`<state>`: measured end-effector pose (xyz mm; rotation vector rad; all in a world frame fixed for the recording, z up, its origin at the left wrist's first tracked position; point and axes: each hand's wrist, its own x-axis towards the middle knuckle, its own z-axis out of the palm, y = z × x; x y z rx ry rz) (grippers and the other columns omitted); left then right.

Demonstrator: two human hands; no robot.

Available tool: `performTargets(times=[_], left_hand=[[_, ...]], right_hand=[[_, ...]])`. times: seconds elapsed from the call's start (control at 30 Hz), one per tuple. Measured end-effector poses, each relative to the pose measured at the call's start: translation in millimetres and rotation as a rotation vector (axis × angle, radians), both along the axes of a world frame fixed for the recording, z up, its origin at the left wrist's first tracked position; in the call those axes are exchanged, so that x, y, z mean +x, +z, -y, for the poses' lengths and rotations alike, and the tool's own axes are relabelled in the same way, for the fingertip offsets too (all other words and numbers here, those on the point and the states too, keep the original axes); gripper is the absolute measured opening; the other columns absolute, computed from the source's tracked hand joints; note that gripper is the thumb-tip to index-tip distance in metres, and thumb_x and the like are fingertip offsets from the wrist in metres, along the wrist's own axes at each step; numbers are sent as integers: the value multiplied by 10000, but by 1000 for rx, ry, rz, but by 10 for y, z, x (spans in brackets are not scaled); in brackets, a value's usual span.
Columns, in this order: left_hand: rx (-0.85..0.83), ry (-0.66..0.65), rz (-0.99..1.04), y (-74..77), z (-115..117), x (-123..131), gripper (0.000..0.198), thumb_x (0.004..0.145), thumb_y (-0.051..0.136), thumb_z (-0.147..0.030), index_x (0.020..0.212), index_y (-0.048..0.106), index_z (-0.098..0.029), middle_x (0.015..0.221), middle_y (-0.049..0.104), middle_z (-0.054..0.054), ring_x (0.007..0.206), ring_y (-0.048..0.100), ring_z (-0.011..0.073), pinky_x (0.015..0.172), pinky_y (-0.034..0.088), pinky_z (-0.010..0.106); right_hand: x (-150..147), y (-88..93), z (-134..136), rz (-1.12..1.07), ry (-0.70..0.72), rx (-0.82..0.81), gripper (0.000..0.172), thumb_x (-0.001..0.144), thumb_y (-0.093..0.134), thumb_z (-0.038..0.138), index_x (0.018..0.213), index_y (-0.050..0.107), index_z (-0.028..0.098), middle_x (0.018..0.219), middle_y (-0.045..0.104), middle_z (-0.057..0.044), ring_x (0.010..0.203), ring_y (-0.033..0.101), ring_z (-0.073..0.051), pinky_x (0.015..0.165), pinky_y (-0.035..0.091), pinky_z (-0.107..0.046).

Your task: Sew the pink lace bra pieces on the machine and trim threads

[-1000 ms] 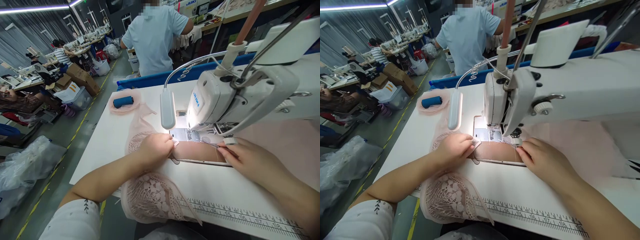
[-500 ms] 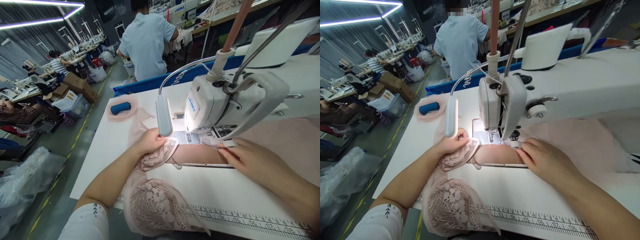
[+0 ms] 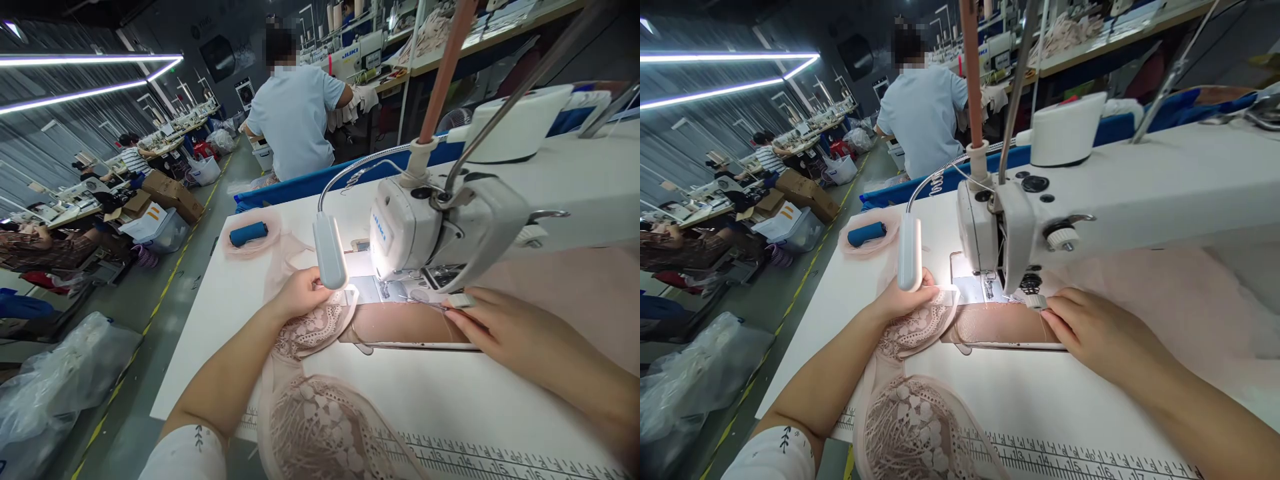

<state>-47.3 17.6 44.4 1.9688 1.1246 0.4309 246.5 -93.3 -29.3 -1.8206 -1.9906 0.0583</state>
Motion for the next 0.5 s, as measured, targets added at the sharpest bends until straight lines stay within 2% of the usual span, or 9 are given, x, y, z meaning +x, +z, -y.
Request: performTargets(times=[0.13, 0.23, 0.33, 0.4, 0.43, 0.5], left_hand=[[154, -7, -83, -53, -8, -11, 128, 797, 551, -293, 737, 568, -181, 640, 539, -33, 611, 522, 121, 587, 449, 233], [196, 21, -131, -85, -96, -1, 114, 802, 551, -278, 753, 571, -177, 684, 561, -23, 675, 554, 138, 659, 471, 259], [213, 65, -200, -24, -154, -18, 87, 781, 586, -248, 785, 574, -162, 791, 586, 11, 789, 573, 171, 776, 475, 312], [253, 86, -240, 74, -56, -49, 151, 747, 631, -214, 875, 581, -151, 928, 593, 42, 931, 562, 198, 890, 444, 347], [380, 49, -282, 134, 56, -63, 197, 760, 632, -224, 934, 581, -147, 989, 593, 61, 978, 557, 208, 909, 438, 359], [526, -78, -303, 247, 407, -82, 162, 890, 499, -260, 979, 586, -156, 993, 607, 77, 957, 572, 198, 868, 455, 352]], right_hand=[[-5, 23, -5, -24, 39, -64, 383, 884, 338, 420, 641, 565, 230, 680, 586, -17, 602, 573, -176, 509, 425, -301], [-16, 74, -11, -37, 33, -120, 377, 861, 333, 427, 702, 618, 238, 740, 612, -33, 667, 589, -191, 544, 438, -310], [-37, 135, 6, -19, 11, -138, 375, 811, 337, 430, 769, 657, 240, 763, 619, -57, 705, 583, -209, 575, 441, -326], [-49, 160, 17, 8, -6, -121, 364, 784, 341, 421, 769, 651, 230, 799, 622, -74, 744, 576, -217, 602, 435, -332], [-52, 164, 20, 29, -14, -113, 356, 781, 337, 408, 757, 640, 224, 819, 622, -80, 760, 571, -217, 608, 427, -332], [-54, 157, 17, 89, -13, -138, 349, 801, 327, 387, 760, 625, 209, 872, 623, -84, 784, 562, -211, 601, 399, -322]])
